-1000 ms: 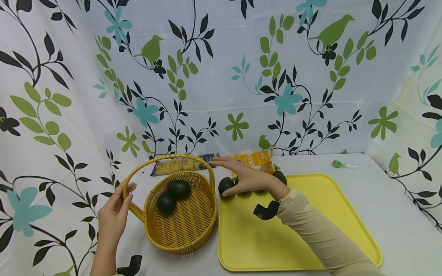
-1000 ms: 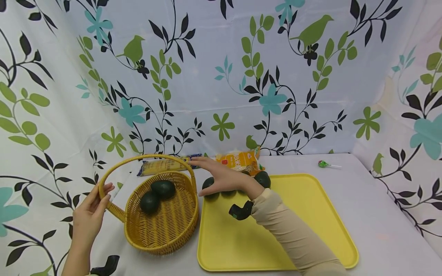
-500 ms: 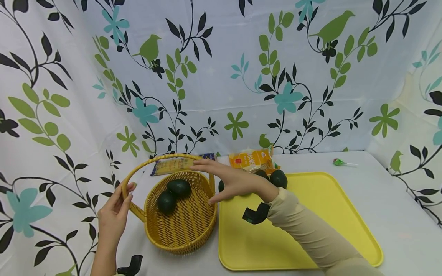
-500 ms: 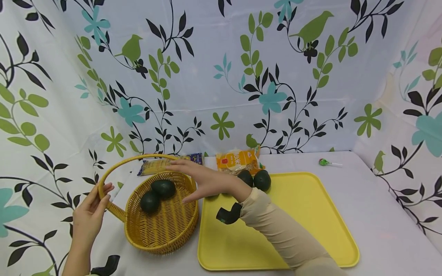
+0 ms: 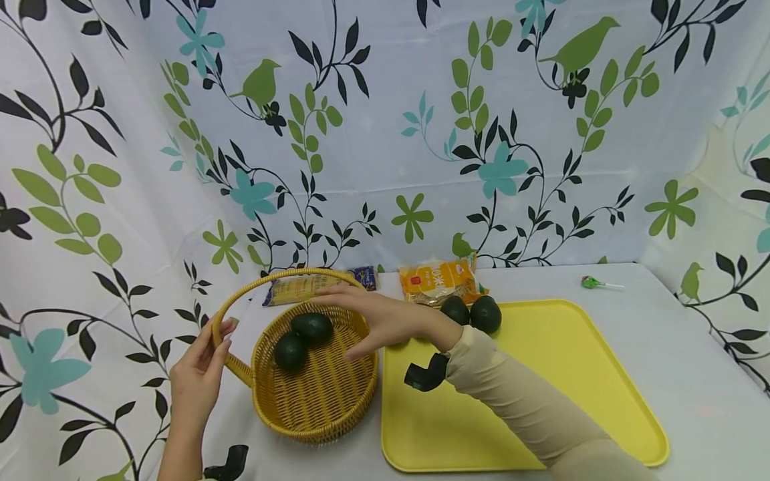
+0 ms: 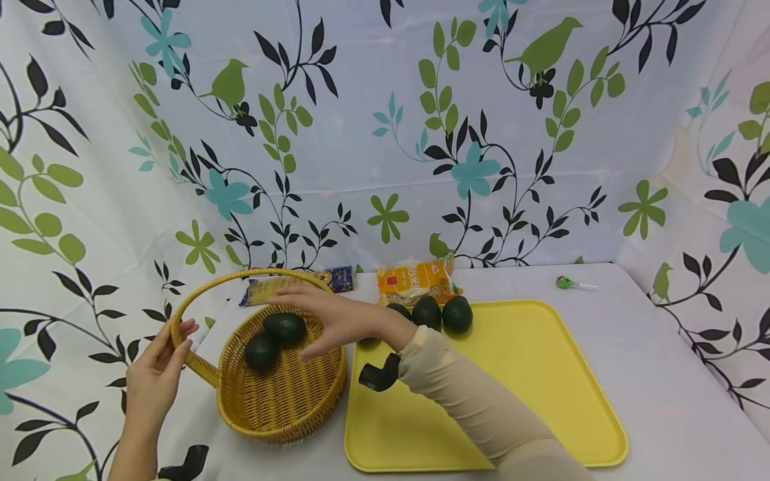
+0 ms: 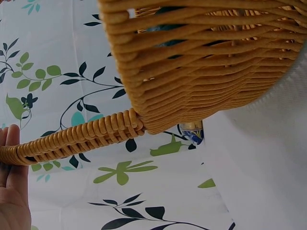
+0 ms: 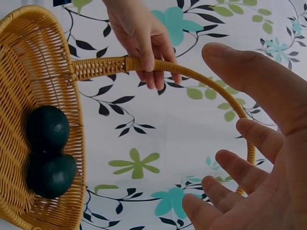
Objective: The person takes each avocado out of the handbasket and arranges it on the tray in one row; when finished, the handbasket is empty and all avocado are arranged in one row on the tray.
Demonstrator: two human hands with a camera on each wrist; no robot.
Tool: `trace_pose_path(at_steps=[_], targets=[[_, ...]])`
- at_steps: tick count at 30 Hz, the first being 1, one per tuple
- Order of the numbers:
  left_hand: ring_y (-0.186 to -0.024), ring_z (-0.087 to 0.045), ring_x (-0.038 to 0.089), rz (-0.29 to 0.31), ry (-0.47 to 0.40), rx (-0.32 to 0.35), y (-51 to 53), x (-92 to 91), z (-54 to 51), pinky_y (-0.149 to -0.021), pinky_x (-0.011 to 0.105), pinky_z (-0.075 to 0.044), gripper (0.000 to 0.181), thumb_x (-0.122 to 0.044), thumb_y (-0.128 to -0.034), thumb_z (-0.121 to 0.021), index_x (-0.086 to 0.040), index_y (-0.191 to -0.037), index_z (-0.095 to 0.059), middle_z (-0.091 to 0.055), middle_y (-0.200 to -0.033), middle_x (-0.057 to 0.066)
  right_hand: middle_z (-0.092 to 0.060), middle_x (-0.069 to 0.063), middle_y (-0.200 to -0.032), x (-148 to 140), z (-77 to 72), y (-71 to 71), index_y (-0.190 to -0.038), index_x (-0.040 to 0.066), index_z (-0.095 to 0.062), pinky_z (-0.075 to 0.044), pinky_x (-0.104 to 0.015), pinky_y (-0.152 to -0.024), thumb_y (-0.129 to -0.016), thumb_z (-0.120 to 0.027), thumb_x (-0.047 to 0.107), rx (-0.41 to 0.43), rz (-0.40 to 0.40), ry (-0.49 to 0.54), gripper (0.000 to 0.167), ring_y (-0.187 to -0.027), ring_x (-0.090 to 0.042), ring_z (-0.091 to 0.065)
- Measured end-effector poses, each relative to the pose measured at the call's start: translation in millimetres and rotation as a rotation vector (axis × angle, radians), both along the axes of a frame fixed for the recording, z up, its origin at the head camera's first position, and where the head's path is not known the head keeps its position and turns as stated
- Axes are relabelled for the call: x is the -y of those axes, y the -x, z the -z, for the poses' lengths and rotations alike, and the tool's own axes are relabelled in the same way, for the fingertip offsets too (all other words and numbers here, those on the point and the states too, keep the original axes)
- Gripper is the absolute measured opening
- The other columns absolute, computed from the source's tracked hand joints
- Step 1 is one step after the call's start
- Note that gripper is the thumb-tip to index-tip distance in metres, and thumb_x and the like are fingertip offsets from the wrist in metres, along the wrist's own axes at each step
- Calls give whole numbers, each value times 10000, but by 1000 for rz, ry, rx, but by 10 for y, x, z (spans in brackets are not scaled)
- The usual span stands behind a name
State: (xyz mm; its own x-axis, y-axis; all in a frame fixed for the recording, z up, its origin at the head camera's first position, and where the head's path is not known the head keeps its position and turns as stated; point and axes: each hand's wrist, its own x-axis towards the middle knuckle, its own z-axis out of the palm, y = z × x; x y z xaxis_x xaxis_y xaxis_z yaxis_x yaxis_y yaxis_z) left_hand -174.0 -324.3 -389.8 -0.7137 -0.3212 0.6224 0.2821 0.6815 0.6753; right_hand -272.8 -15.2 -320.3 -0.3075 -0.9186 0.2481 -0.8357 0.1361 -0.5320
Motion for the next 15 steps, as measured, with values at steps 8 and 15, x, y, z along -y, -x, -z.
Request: trace_pose_path(at_steps=[8,15], targets=[[-1047,-543,-178,7,-5,-10,-1,5,4,-861,-12,-442,538,19,-871,-620,-196,-1354,-520,-659,-1198,103,-193,21,-1574,97,61,65,-1499,253,-245,-280,-470,-1181,-786,-757,333,39,34,-42,881,-1465,-172,-147],[-1042,-555,-167,28,-15,-33,-2,0,5,-861,-5,-449,538,46,-864,-616,-189,-1342,-534,-659,-1168,-74,-190,2,-1576,160,160,153,-1502,265,-236,-276,-475,-1184,-789,-753,337,46,52,-66,884,-1465,-193,-164]])
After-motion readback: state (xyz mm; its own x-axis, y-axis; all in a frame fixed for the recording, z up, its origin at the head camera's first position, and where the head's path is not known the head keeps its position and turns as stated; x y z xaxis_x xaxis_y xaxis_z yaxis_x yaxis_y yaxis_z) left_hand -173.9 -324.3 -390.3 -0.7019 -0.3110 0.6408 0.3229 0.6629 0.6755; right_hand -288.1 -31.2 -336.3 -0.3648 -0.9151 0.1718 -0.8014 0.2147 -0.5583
